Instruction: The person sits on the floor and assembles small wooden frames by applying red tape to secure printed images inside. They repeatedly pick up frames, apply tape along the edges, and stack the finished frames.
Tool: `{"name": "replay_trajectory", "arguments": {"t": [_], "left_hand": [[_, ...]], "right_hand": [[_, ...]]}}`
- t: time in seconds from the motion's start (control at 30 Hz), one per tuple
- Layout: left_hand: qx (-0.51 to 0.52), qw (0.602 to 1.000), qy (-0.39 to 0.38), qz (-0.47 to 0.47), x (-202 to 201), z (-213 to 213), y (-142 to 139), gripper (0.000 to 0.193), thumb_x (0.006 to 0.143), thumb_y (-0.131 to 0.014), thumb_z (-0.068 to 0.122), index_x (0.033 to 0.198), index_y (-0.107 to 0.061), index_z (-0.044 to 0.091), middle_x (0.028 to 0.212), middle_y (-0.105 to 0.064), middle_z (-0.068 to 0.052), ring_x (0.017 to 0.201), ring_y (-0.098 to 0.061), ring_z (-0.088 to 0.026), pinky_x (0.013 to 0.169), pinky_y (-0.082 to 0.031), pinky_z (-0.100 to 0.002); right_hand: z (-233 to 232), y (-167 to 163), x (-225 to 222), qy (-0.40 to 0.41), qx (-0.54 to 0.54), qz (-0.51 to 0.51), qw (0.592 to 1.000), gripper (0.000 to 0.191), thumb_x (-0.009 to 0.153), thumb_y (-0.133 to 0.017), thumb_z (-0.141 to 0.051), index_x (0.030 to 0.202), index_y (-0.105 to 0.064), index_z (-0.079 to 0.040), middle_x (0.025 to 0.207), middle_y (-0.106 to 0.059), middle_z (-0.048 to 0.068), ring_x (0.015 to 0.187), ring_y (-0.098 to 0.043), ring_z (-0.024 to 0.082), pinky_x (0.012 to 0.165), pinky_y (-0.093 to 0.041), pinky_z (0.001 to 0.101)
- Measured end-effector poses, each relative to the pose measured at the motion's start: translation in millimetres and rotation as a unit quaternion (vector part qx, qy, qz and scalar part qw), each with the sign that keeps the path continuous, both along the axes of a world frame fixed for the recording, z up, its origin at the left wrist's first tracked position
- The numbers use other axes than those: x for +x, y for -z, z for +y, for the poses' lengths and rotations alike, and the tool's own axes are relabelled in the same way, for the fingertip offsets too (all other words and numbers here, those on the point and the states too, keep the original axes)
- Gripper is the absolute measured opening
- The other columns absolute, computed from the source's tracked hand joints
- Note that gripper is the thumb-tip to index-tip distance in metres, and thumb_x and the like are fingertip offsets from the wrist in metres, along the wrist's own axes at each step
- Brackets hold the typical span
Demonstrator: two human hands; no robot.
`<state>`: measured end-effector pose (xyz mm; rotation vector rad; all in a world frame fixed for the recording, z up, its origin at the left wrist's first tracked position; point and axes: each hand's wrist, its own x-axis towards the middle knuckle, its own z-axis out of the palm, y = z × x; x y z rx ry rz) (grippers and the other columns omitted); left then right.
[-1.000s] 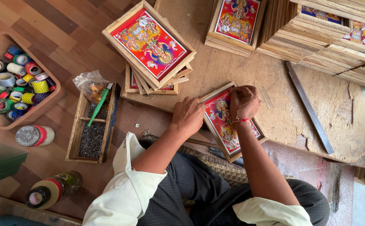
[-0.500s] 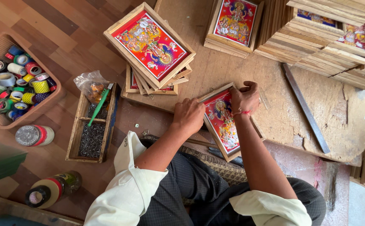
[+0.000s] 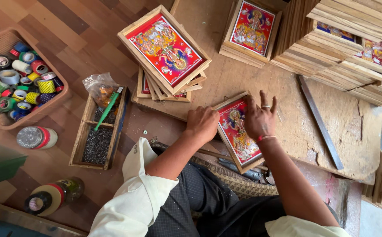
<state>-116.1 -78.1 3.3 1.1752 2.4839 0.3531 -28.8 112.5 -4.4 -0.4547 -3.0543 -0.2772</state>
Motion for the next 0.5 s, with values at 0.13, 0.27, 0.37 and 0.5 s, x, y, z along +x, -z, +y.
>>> {"name": "replay_trajectory", "arguments": {"t": [0.13, 0.27, 0.37, 0.5], "left_hand": [[0.043, 0.999, -0.017, 0.003, 1.0, 2.3, 1.4, 0.01, 0.085, -0.069, 0.008, 0.094, -0.071, 0.003, 0.098, -0.069, -0.013, 0.091, -0.066, -0.03, 0.076, -0.054, -0.052], [0.095, 0.995, -0.028, 0.031, 5.7, -1.2, 6.8, 0.008, 0.083, -0.069, 0.0, 0.09, -0.073, 0.002, 0.095, -0.072, -0.014, 0.086, -0.069, -0.028, 0.075, -0.058, -0.049], [0.08, 0.996, -0.035, 0.014, 2.7, -0.9, 8.8, 0.006, 0.086, -0.069, -0.001, 0.09, -0.072, 0.001, 0.097, -0.073, -0.016, 0.084, -0.072, -0.028, 0.071, -0.06, -0.045], [0.1, 0.994, -0.036, 0.009, -0.8, -0.4, 13.6, 0.009, 0.085, -0.068, -0.002, 0.092, -0.072, 0.001, 0.097, -0.074, -0.018, 0.081, -0.073, -0.028, 0.065, -0.059, -0.043]], "right_hand": [[-2.8, 14.3, -6.5, 0.003, -0.101, 0.083, 0.991, 0.058, 0.1, -0.045, -0.007, 0.157, -0.04, -0.001, 0.143, -0.064, 0.015, 0.144, -0.043, 0.038, 0.126, -0.016, 0.0542], [16.2, 4.9, -0.2, 0.063, -0.273, 0.177, 0.944, 0.048, 0.094, -0.061, -0.014, 0.141, -0.056, -0.011, 0.131, -0.07, 0.008, 0.129, -0.062, 0.027, 0.116, -0.035, 0.0485], [49.5, -9.3, 18.2, 0.176, -0.24, 0.311, 0.903, 0.033, 0.093, -0.073, -0.02, 0.125, -0.072, -0.01, 0.125, -0.072, 0.012, 0.115, -0.069, 0.031, 0.099, -0.054, 0.0409], [66.5, -10.6, 35.1, 0.29, -0.108, 0.173, 0.935, 0.014, 0.092, -0.076, -0.018, 0.104, -0.084, -0.015, 0.119, -0.072, 0.017, 0.102, -0.069, 0.038, 0.09, -0.054, 0.0468]]}}
